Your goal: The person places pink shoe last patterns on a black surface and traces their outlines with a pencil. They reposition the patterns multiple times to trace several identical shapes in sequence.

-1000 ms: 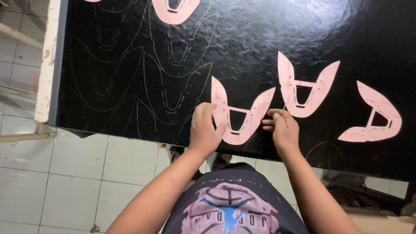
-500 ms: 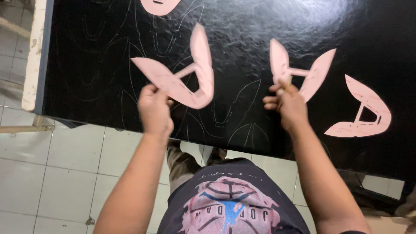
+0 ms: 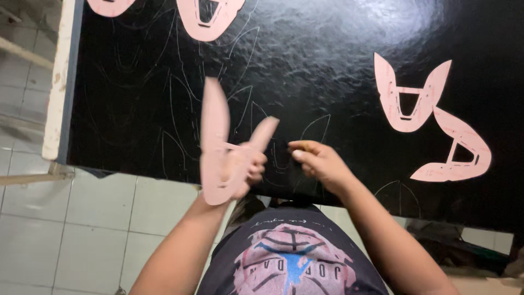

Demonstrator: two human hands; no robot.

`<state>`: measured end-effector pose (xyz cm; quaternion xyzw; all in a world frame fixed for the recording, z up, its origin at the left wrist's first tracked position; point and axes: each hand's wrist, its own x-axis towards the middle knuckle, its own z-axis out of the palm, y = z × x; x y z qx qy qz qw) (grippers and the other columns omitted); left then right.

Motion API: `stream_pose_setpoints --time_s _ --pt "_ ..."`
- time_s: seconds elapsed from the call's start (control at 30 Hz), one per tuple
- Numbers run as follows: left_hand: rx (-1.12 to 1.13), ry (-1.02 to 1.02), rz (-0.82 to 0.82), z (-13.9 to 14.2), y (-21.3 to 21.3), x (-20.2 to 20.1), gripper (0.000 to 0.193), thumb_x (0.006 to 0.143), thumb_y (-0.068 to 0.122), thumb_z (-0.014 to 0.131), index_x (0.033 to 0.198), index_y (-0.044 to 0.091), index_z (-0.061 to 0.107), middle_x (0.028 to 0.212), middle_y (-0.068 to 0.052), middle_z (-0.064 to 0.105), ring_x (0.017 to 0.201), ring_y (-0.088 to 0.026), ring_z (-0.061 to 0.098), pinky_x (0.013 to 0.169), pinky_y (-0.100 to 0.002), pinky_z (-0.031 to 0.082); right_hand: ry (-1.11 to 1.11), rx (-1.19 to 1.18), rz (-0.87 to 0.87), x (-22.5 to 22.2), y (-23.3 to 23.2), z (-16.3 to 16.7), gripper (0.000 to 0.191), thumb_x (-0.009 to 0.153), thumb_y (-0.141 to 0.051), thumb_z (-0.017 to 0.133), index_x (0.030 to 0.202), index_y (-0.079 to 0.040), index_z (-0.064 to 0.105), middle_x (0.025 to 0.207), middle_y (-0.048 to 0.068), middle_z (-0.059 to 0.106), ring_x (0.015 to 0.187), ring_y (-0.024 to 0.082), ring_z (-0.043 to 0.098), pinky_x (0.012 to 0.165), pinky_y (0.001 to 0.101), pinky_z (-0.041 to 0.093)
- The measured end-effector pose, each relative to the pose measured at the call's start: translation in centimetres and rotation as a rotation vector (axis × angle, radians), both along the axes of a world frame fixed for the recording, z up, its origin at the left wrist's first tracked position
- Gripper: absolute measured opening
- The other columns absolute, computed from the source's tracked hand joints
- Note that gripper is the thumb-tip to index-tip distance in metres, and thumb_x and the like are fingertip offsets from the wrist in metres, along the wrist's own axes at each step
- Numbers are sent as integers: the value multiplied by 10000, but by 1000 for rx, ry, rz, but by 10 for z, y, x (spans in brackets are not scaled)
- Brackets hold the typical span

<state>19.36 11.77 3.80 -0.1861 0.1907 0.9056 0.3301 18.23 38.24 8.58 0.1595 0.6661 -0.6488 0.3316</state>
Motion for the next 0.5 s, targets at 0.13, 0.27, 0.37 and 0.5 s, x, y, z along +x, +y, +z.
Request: stream_pose_setpoints --time_s 0.13,0.27,0.37,0.5 --pt "-11 110 -249 -11 19 -9 429 912 357 557 1246 88 584 921 -29 649 669 -144 546 609 -261 459 8 -256 -70 -9 -33 8 253 946 -213 693 1144 -56 698 813 -37 624 590 30 467 510 184 349" --pt "-252 374 -262 -9 18 -28 281 914 234 635 1139 66 630 914 -55 692 770 -181 641 699 -293 518 132 -132 -215 -30 -24 10 174 949 -203 654 1043 -57 671 819 14 698 603 42 557 500 177 378" --pt "-1043 640 -31 -6 9 -54 173 915 141 693 1059 50 665 909 -75 724 846 -208 712 766 -317 563 180 120 -326 -61 6 8 145 962 -199 662 994 -58 652 759 43 659 530 70 458 457 211 320" --pt "-1582 917 -17 1 -24 -85 115 949 156 692 1038 83 700 1050 -87 721 1009 -249 699 935 -384 553 430 322 -288 -102 24 -6 145 985 -155 669 1029 -18 664 856 41 695 701 90 626 644 223 509"
